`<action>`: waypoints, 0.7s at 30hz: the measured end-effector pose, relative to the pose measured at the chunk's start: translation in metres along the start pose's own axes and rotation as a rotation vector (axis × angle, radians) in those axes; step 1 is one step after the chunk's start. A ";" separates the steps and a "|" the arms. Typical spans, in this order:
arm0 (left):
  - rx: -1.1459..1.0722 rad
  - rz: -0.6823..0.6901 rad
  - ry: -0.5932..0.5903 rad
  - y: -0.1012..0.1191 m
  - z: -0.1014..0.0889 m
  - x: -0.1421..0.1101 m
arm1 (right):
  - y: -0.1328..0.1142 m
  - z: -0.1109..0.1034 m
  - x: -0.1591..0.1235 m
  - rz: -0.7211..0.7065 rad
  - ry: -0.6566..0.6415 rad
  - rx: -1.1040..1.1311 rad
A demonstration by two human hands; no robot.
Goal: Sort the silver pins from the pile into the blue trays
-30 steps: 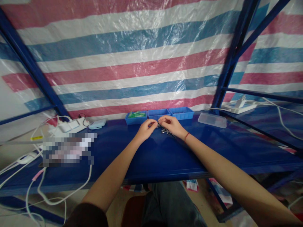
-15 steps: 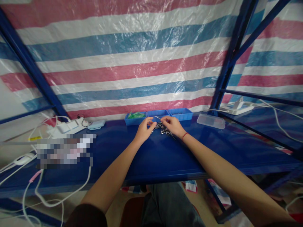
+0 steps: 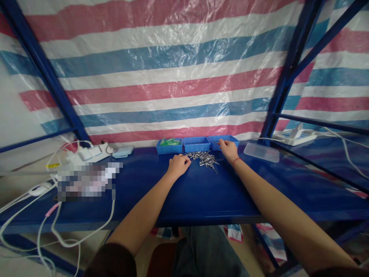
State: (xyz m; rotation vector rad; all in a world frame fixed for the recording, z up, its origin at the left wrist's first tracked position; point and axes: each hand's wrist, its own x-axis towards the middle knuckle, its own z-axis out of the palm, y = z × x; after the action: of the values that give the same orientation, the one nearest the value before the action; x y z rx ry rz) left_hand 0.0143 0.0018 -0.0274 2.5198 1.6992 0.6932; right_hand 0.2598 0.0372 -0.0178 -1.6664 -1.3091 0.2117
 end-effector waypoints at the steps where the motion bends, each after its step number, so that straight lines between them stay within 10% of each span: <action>1: -0.016 -0.005 0.010 0.000 0.001 0.001 | -0.003 0.003 -0.003 -0.041 -0.037 0.001; 10: -0.579 0.128 0.181 -0.005 0.012 0.015 | -0.038 0.027 -0.050 -0.407 -0.557 0.348; 21: -0.771 0.162 0.125 0.005 0.005 0.011 | -0.053 0.020 -0.063 -0.297 -0.470 0.584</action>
State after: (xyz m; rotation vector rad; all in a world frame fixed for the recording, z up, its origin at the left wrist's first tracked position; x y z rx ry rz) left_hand 0.0238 0.0109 -0.0265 2.0805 0.9621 1.2422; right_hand 0.1868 -0.0051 -0.0133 -0.9415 -1.6222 0.7623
